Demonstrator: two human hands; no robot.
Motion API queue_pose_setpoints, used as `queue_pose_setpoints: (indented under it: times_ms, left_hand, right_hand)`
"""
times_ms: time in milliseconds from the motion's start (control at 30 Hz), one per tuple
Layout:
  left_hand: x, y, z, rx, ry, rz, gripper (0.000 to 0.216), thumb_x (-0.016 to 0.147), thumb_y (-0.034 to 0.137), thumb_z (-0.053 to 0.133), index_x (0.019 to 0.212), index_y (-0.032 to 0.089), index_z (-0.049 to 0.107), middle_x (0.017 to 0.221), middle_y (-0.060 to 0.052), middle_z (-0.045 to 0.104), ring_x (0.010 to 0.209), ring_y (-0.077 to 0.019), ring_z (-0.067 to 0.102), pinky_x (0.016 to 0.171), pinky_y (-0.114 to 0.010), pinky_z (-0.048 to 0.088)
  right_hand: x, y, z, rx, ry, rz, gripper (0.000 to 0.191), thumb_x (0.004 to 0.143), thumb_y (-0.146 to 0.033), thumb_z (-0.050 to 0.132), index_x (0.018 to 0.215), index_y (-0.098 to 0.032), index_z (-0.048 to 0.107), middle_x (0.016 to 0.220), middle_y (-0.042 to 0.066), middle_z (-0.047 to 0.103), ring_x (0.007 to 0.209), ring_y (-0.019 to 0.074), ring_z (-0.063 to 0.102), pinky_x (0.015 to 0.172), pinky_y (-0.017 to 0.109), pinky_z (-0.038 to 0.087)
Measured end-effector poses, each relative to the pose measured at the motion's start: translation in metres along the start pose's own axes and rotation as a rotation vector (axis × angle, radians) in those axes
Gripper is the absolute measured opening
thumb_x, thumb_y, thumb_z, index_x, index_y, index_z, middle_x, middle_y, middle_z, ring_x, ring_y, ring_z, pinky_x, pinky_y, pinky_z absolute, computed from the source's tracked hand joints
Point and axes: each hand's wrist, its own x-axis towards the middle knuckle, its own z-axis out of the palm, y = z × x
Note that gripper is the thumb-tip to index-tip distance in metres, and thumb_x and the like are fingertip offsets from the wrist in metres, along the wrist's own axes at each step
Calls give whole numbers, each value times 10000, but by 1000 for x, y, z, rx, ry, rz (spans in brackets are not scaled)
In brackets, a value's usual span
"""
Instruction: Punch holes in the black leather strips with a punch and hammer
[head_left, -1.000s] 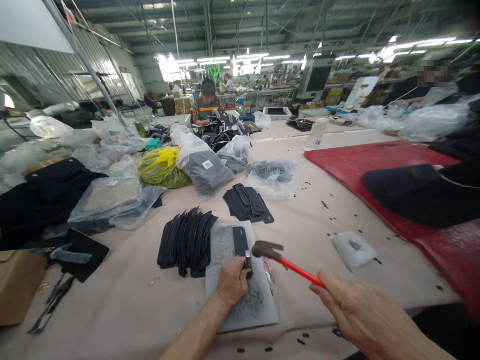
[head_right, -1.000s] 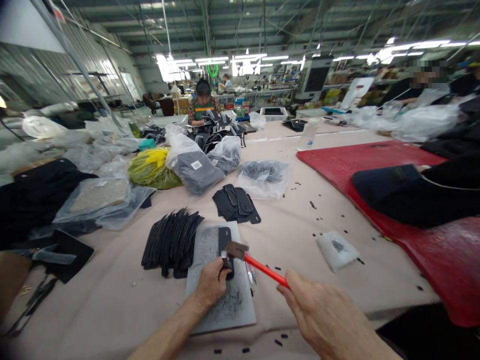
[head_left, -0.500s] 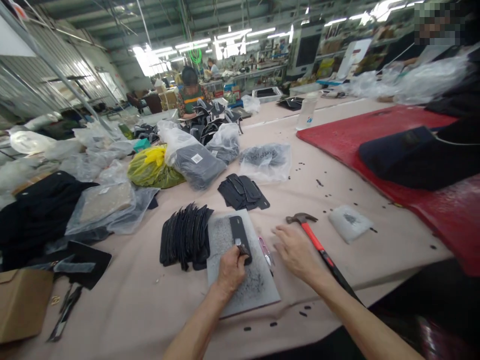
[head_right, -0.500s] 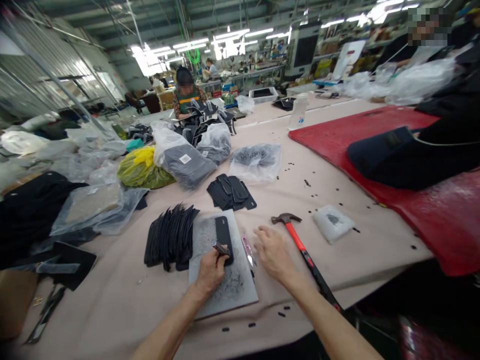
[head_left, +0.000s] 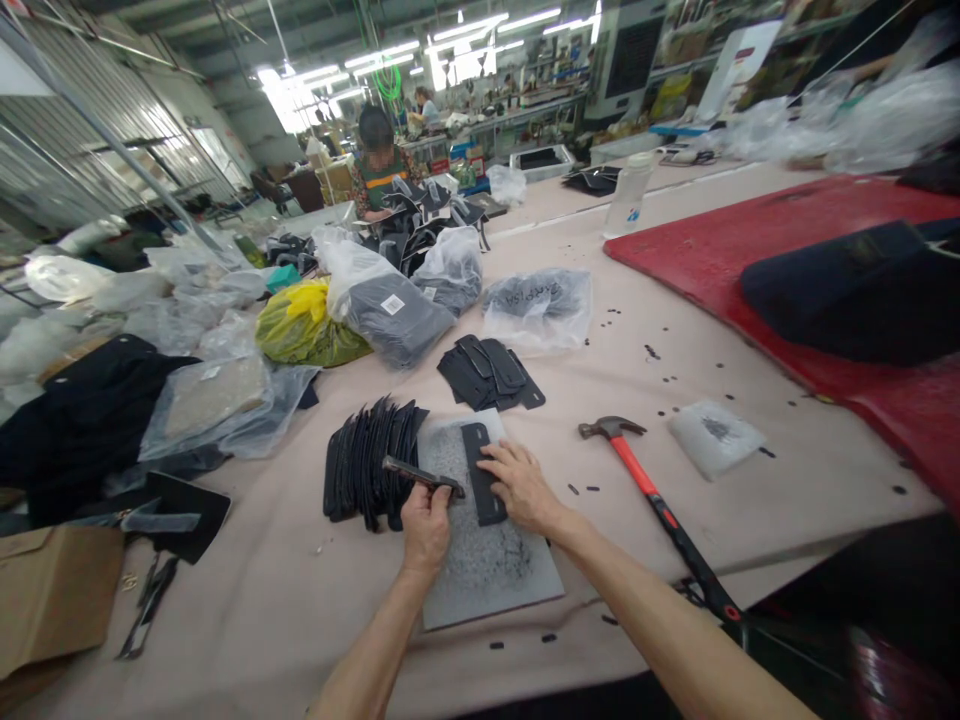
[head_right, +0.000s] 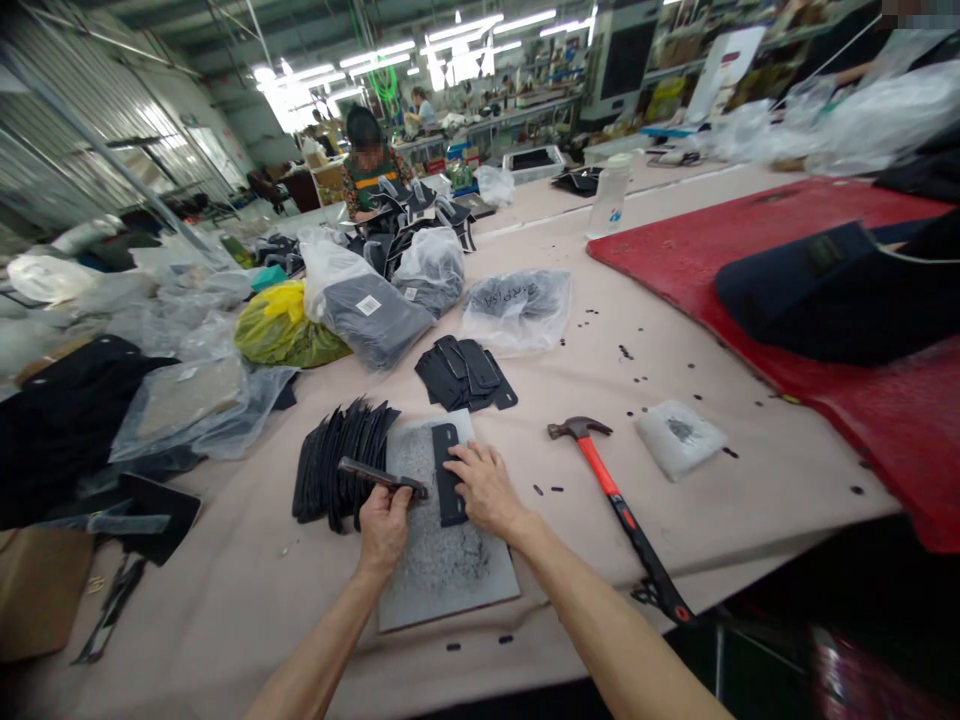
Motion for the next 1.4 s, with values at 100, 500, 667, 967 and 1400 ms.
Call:
queue_pose_setpoints:
  times_ms: [100, 500, 667, 967, 1400]
  left_hand:
    - [-7, -7, -4, -7, -82, 78, 202, 849, 288, 544, 880, 164, 700, 851, -57, 743, 826, -211, 696, 779, -303, 545]
    - [-16, -13, -3, 28, -160, 242, 190, 846, 183, 531, 940, 181, 697, 931, -59, 753, 916, -207, 701, 851, -307, 544]
    - [1, 3, 10, -64, -161, 177, 180, 860, 195, 531, 944, 181, 690, 936, -54, 744, 927, -198, 691, 862, -298, 529]
    - [25, -1, 37, -11, -289, 205, 164, 851, 149, 529, 918, 173, 676, 923, -65, 733, 901, -201, 679, 835, -299, 517]
    - [23, -3, 37, -32, -296, 193, 171, 849, 154, 540, 940, 179, 683, 958, -59, 735, 924, -193, 678, 853, -286, 518]
  right_hand:
    - [-1, -3, 6, -13, 51, 67, 577, 768, -68, 509, 1329, -200, 496, 1444, 86, 447, 1360, 236, 326, 1109, 449, 262]
    - [-20, -12, 10, -62, 218, 179, 363, 819, -206, 541, 1181, -180, 560, 1348, 129, 488, 1247, 286, 431, 1031, 459, 337]
    - [-40, -18, -6, -75, 135, 157, 249, 813, -173, 554, 1030, -261, 639, 1139, 47, 592, 1082, 242, 506, 916, 395, 352]
    - [-35, -43, -1, -130, 67, 204, 153, 811, -139, 579, 912, -234, 645, 992, 46, 606, 971, 239, 485, 811, 368, 306]
    - [-102, -22, -28, 99, -77, 276, 202, 934, -291, 383, 885, -228, 569, 804, 31, 631, 774, 198, 564, 720, 322, 377]
